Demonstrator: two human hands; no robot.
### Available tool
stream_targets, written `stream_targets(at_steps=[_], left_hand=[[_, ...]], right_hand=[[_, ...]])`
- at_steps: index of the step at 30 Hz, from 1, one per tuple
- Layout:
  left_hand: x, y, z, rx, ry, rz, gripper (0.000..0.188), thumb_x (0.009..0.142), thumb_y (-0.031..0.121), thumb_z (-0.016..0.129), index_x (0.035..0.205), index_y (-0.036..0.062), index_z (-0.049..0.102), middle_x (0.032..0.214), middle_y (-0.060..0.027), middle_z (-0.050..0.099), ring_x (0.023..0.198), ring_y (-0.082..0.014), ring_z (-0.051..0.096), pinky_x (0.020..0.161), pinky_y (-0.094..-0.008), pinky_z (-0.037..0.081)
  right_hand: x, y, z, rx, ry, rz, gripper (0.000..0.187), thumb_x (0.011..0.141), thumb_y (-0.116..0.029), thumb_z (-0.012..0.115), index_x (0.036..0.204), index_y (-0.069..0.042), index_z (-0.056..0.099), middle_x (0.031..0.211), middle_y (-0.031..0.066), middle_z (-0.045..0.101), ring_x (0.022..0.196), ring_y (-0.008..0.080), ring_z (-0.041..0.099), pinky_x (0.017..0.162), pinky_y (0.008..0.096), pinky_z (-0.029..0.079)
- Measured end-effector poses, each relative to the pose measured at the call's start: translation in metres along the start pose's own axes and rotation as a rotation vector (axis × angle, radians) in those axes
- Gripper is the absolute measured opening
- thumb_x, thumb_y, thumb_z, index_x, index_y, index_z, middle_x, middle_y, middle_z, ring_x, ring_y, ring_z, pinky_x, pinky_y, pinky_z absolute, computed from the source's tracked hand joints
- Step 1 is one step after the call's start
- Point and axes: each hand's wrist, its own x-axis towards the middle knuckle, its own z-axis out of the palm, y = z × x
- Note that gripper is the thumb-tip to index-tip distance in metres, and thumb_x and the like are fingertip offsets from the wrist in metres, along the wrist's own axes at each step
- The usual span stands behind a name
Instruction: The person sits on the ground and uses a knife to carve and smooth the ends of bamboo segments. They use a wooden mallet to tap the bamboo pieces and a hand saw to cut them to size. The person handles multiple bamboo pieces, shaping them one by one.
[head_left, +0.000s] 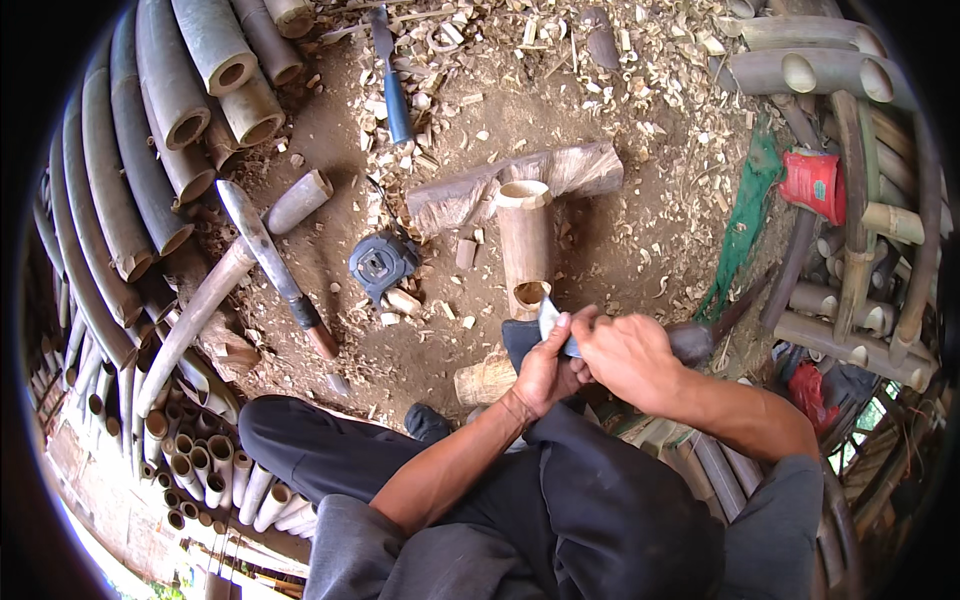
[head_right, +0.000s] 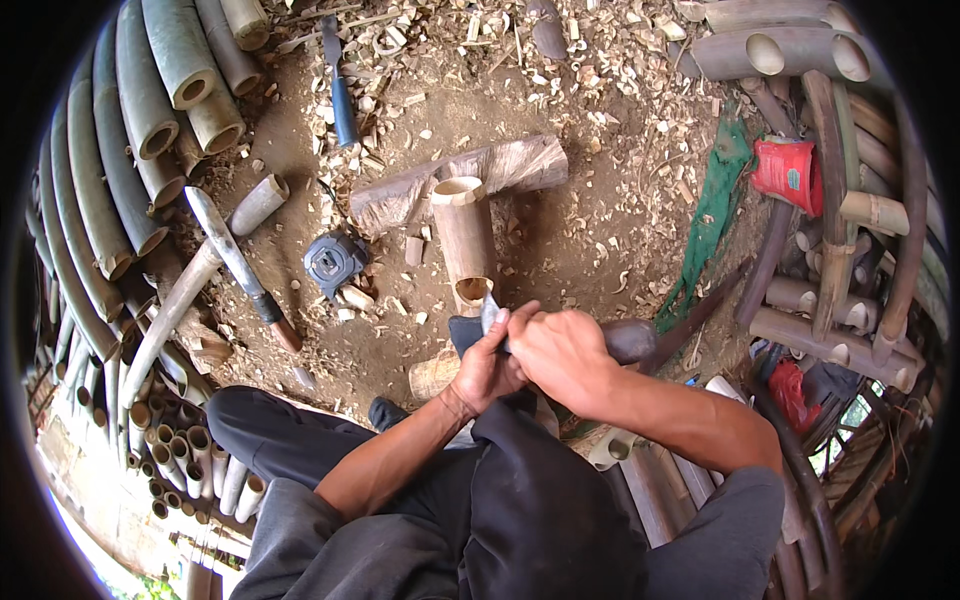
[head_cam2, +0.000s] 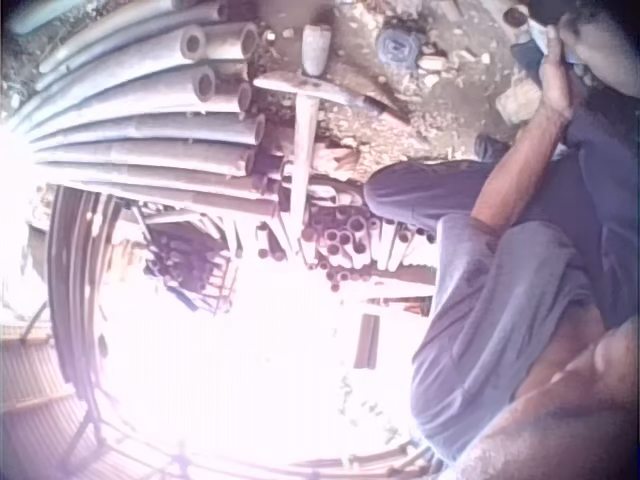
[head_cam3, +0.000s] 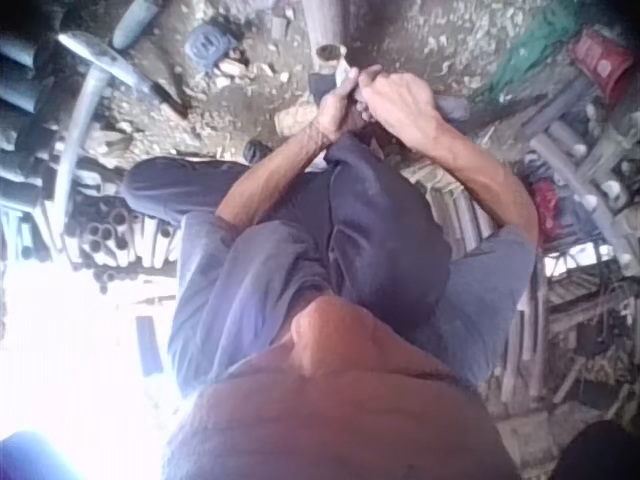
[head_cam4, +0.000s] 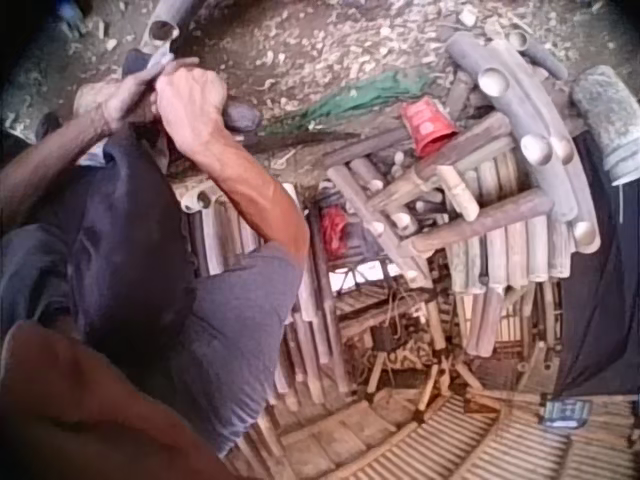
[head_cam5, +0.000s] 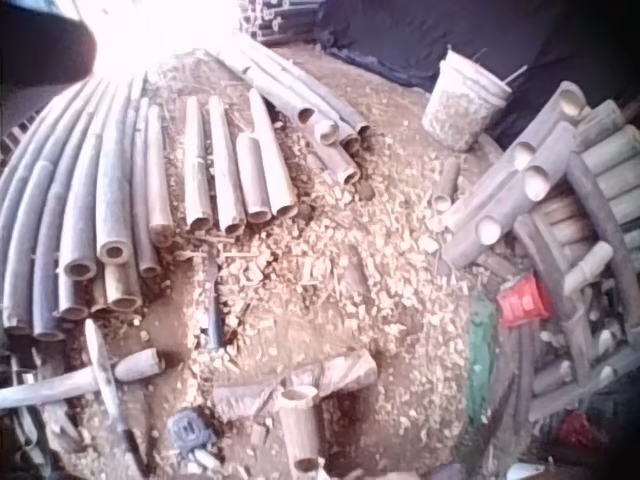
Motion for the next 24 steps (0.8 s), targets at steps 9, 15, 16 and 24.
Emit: stream_targets(at_steps=[9, 15, 16, 24], left_hand=[[-0.011, 0.052, -0.029, 1.131, 0.455, 0.18, 0.051, 0.092, 0.036, 0.056, 0.063, -0.0057, 0.063, 0.059, -0.0224, 0.061, 0.055, -0.0301, 0.063, 0.052, -0.0409, 0.047], [-0.026, 0.061, 0.014, 1.484, 0.434, 0.373, 0.05, 0.094, 0.035, 0.049, 0.073, -0.0068, 0.065, 0.069, -0.0327, 0.061, 0.073, -0.0454, 0.066, 0.064, -0.051, 0.052], [-0.027, 0.051, 0.022, 1.465, 0.388, 0.419, 0.051, 0.095, 0.033, 0.047, 0.067, -0.006, 0.062, 0.06, -0.0283, 0.06, 0.059, -0.041, 0.065, 0.058, -0.0483, 0.051], [-0.005, 0.023, 0.015, 0.783, 0.326, 0.391, 0.048, 0.1, 0.034, 0.045, 0.068, 0.001, 0.059, 0.053, -0.0069, 0.055, 0.046, -0.0183, 0.052, 0.047, -0.033, 0.042]], right_hand=[[0.023, -0.039, 0.082, 0.948, 0.216, 0.307, 0.038, 0.078, -0.021, 0.068, 0.108, -0.002, 0.057, 0.08, 0.0296, 0.064, 0.082, 0.0482, 0.063, 0.072, 0.0539, 0.05], [0.012, -0.044, 0.087, 0.938, 0.454, 0.265, 0.045, 0.079, -0.018, 0.066, 0.12, -0.002, 0.055, 0.09, 0.027, 0.066, 0.085, 0.0461, 0.064, 0.074, 0.0498, 0.052], [0.003, -0.035, 0.086, 0.821, 0.425, 0.305, 0.045, 0.079, -0.016, 0.064, 0.122, -0.004, 0.055, 0.088, 0.0258, 0.066, 0.083, 0.0447, 0.064, 0.073, 0.0496, 0.052], [0.017, 0.017, 0.003, 0.191, 0.146, 0.039, 0.023, 0.079, -0.015, 0.065, 0.098, -0.005, 0.057, 0.079, 0.019, 0.068, 0.068, 0.0387, 0.067, 0.06, 0.0466, 0.054]])
